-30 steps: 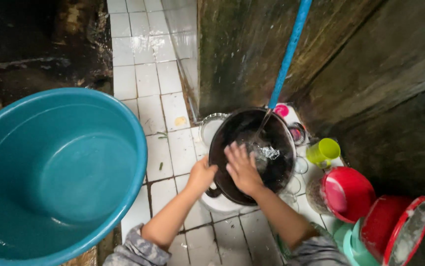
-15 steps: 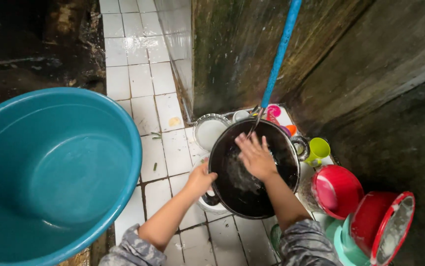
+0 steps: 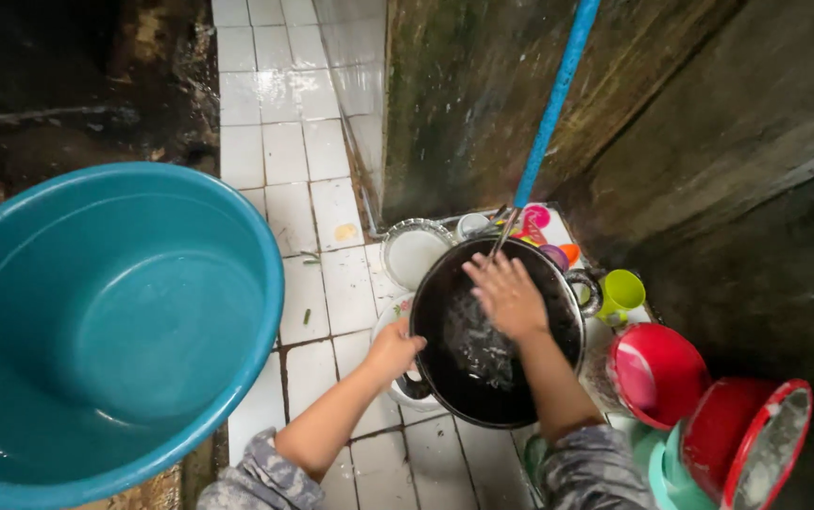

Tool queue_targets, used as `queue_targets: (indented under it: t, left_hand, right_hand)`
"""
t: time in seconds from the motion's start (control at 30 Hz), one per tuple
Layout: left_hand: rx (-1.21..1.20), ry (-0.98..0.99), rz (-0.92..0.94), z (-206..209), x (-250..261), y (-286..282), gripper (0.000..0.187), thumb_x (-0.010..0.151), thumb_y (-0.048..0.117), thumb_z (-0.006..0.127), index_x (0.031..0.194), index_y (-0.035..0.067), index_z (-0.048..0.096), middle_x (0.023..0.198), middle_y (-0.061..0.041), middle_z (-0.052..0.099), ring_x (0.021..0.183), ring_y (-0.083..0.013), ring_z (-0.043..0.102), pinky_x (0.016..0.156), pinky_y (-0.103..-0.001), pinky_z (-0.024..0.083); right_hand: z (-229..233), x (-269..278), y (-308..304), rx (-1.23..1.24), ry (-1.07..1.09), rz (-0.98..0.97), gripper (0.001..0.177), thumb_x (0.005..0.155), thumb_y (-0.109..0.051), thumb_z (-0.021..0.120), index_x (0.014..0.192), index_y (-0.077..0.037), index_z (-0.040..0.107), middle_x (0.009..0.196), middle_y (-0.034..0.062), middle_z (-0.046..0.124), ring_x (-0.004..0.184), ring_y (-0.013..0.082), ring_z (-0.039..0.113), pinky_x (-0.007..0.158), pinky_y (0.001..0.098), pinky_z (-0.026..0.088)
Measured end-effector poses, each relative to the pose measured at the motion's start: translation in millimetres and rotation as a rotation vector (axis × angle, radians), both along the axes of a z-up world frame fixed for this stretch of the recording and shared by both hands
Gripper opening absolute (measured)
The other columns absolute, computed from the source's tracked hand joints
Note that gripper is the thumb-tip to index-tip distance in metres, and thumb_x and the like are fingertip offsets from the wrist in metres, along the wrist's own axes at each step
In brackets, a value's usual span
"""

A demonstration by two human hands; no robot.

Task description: The person washes various dishes, pots, and glasses using water from a reservoir and plastic tubs.

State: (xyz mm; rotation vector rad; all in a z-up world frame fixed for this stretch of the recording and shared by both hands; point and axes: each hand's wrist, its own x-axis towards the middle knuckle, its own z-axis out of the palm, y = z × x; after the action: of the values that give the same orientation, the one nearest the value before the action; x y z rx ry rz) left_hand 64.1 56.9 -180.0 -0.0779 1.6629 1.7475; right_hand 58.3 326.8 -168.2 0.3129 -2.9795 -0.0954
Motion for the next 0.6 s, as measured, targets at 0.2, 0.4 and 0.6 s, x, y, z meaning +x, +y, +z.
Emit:
queue_targets:
  t: [0.2,0.4,0.6]
  left_hand:
    - [0.005,0.077,0.090,2.0,-11.4,-15.2,0.042,0.086,-0.004,0.058,0.126,0.008,0.064,0.087,-0.006,0.071,0.068,-0.0164,0.066,0.059,-0.032,0.056]
    - [0.003,-0.038,0.034,-23.5,-7.9,-9.1,0.040,0.088,-0.004,0.055,0.125,0.006,0.064,0.094,-0.007,0.073,0.074,-0.0182,0.071,0.062,-0.032,0.061]
    - [0.097,-0.031,0.036,-42.5,13.1,26.6,0.035,0.088,-0.002,0.057,0.120,0.006,0.066,0.094,-0.006,0.072,0.074,-0.0162,0.068,0.060,-0.031,0.057]
  right_hand:
    - [-27.8,60.7,44.5,-0.003,-0.046,-0.215,0.069,0.098,-0.042,0.049,0.160,-0.018,0.031,0.167,0.0035,0.030,0.152,0.0323,0.028,0.120,0.0521,0.025]
    - [-22.0,97.5,33.4,-0.068,-0.184,-0.328,0.076,0.094,-0.045,0.057,0.159,-0.020,0.027,0.167,0.0043,0.025,0.152,0.0323,0.024,0.118,0.0536,0.023]
    - [-19.0,59.4,-39.1,-0.251,-0.282,-0.196,0.065,0.101,-0.038,0.047,0.161,-0.023,0.027,0.169,0.0052,0.025,0.157,0.0303,0.020,0.127,0.0537,0.017]
